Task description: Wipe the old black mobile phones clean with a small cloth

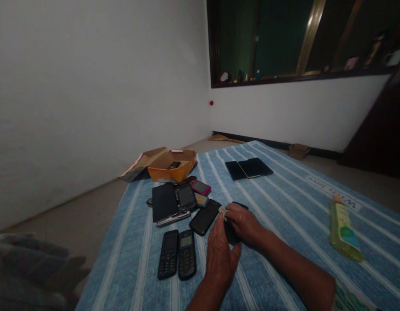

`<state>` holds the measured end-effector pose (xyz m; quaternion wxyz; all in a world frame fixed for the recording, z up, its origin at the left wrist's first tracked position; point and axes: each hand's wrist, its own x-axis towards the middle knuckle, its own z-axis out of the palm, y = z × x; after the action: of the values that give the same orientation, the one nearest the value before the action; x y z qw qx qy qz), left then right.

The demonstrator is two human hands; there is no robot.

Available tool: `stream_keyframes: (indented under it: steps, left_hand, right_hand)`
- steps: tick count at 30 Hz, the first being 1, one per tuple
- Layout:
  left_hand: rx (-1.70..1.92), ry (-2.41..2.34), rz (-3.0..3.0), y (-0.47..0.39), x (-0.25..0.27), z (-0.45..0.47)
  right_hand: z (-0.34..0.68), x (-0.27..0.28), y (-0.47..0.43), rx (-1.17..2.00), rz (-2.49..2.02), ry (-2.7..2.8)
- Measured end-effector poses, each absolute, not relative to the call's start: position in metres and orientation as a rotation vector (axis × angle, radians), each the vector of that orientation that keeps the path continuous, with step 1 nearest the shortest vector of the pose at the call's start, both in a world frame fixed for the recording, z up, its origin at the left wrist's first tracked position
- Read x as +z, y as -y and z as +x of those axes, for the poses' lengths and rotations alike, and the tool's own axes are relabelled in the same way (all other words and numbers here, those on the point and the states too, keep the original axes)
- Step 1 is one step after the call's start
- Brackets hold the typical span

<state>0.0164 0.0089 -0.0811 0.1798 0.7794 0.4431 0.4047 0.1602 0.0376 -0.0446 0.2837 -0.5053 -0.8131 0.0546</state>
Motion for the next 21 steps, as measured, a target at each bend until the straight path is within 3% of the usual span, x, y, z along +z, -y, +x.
stream_keyframes:
  steps: [8,21]
  left_hand:
    - [1.123,-1.297,2.196,-0.007,-0.084,0.014]
    - [1.113,-1.245,2.202,-0.009,-0.081,0.014]
  right_hand:
    - [0.176,-0.047,-0.051,0.072,-1.61,2.061]
    - [0.16,-0.047,-0.036,0.101,-1.253,2.196]
